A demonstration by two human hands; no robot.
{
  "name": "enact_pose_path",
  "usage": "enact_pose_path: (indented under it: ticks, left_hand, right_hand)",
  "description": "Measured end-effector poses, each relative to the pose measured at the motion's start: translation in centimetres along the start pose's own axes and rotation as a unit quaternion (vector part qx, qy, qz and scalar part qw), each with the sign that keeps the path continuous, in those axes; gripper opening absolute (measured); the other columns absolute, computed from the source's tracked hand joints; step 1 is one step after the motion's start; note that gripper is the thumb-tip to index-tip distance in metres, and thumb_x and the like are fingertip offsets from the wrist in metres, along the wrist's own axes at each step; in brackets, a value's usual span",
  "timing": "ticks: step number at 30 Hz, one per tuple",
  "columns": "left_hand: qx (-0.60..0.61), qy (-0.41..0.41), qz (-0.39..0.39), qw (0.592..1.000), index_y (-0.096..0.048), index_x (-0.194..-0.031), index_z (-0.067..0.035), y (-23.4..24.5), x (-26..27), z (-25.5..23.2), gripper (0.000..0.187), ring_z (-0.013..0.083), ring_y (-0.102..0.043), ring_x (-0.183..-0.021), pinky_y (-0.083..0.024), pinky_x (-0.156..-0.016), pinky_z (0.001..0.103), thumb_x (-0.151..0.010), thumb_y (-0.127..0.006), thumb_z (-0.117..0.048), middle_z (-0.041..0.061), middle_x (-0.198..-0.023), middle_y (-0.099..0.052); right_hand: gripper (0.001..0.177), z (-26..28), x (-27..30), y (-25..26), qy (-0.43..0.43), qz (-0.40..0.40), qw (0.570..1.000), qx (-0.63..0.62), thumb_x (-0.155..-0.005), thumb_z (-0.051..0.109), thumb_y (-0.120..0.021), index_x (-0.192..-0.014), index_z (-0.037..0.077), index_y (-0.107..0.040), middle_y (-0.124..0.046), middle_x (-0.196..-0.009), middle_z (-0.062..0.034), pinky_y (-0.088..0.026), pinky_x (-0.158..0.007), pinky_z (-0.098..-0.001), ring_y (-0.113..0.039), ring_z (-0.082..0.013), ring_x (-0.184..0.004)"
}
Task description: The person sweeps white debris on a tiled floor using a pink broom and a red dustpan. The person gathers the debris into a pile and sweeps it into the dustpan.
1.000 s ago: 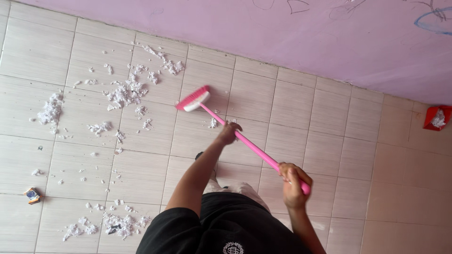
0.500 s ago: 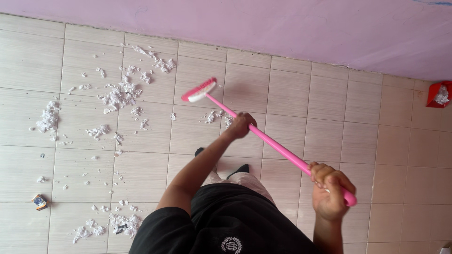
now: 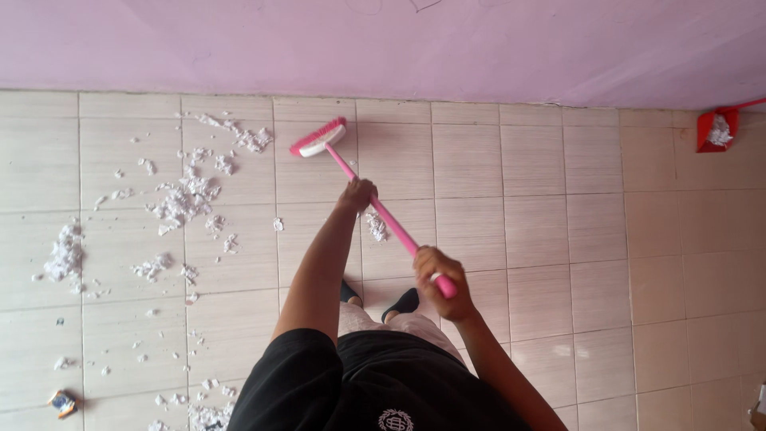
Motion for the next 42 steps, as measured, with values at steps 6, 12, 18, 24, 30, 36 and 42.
enact_pose_path:
  ticks: [6,12,18,24,30,36,42]
  left_hand:
    - [0.083,-0.033,0.087,0.992,-0.076,-0.093,-0.021,-4.6,2.0,-4.0,0.012,0.0282,-0.064,-0.121,-0.037,-0.126,0.044,-0.094,-0.068,-0.012,0.0,-0.118,-0.07]
    - [0.092,-0.174,0.131,0.972,-0.072,-0.094,-0.015,-7.4,5.0,-8.6,0.017,0.0257,-0.064,-0.117,-0.024,-0.126,0.053,-0.091,-0.061,-0.002,0.005,-0.104,-0.069]
    - [0.116,-0.152,0.209,0.959,-0.073,-0.105,-0.018,-11.1,9.5,-11.0,0.026,0.0331,-0.057,-0.121,-0.047,-0.108,0.047,-0.088,-0.059,-0.004,0.005,-0.114,-0.07]
    - [0.14,-0.109,0.193,0.965,-0.075,-0.107,-0.021,-9.9,7.9,-12.3,0.032,0.0311,-0.057,-0.119,-0.044,-0.105,0.05,-0.091,-0.054,-0.003,0.004,-0.113,-0.072]
    - [0.074,-0.177,0.036,0.981,-0.075,-0.092,-0.018,-3.8,1.8,-9.1,0.015,0.0319,-0.063,-0.109,-0.05,-0.099,0.048,-0.089,-0.066,-0.007,0.006,-0.099,-0.073]
    - [0.008,-0.058,-0.045,0.997,-0.072,-0.097,-0.016,-0.3,-1.5,-2.2,0.014,0.0373,-0.046,-0.134,-0.032,-0.111,0.062,-0.084,-0.077,-0.016,0.006,-0.122,-0.068]
    - [-0.094,-0.076,0.12,0.985,-0.068,-0.102,-0.012,-5.2,1.4,-2.2,0.021,0.0308,-0.058,-0.125,-0.043,-0.112,0.053,-0.094,-0.069,-0.031,0.012,-0.118,-0.068]
  right_hand:
    - [0.012,2.9,0.3,0.8,0.006,0.115,0.992,0.056,-0.07,0.002,-0.064,-0.071,0.011,-0.056,-0.061,-0.071,-0.0039,-0.05,-0.084,-0.0381,-0.061,-0.0201,-0.071]
    - [0.022,5.0,3.3,3.3,-0.015,0.047,0.999,0.02,-0.078,0.004,-0.063,-0.066,0.012,-0.046,-0.047,-0.061,-0.0018,-0.052,-0.071,-0.0372,-0.051,-0.0182,-0.061]
    - [0.025,6.8,7.2,5.3,0.026,0.004,0.997,-0.077,-0.083,0.018,-0.064,-0.061,0.014,-0.051,-0.05,-0.057,0.0014,-0.045,-0.06,-0.0343,-0.048,-0.0163,-0.051]
    - [0.035,9.8,6.3,8.9,0.065,-0.031,0.989,-0.126,-0.094,0.026,-0.063,-0.065,0.01,-0.05,-0.047,-0.058,-0.0027,-0.039,-0.061,-0.0365,-0.041,-0.0167,-0.054]
    - [0.041,7.8,4.2,6.7,0.095,-0.086,0.987,-0.1,-0.099,0.026,-0.061,-0.066,0.009,-0.043,-0.042,-0.06,-0.0031,-0.036,-0.064,-0.039,-0.038,-0.0177,-0.057]
    - [0.024,1.6,0.5,0.8,0.077,-0.065,0.995,-0.01,-0.083,0.007,-0.06,-0.066,0.007,-0.043,-0.047,-0.063,-0.0043,-0.039,-0.059,-0.0334,-0.045,-0.0186,-0.059]
    - [0.022,0.9,0.1,0.0,0.02,-0.022,1.0,-0.01,-0.083,0.005,-0.058,-0.065,0.008,-0.047,-0.049,-0.062,-0.0032,-0.041,-0.058,-0.0323,-0.048,-0.0168,-0.058]
Point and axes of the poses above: each hand's wrist, its own x-axis away from the middle knuckle, its own y-axis out of the back of the hand, z = x × y, the point moved 7 cm from there along -x, towards the middle knuckle
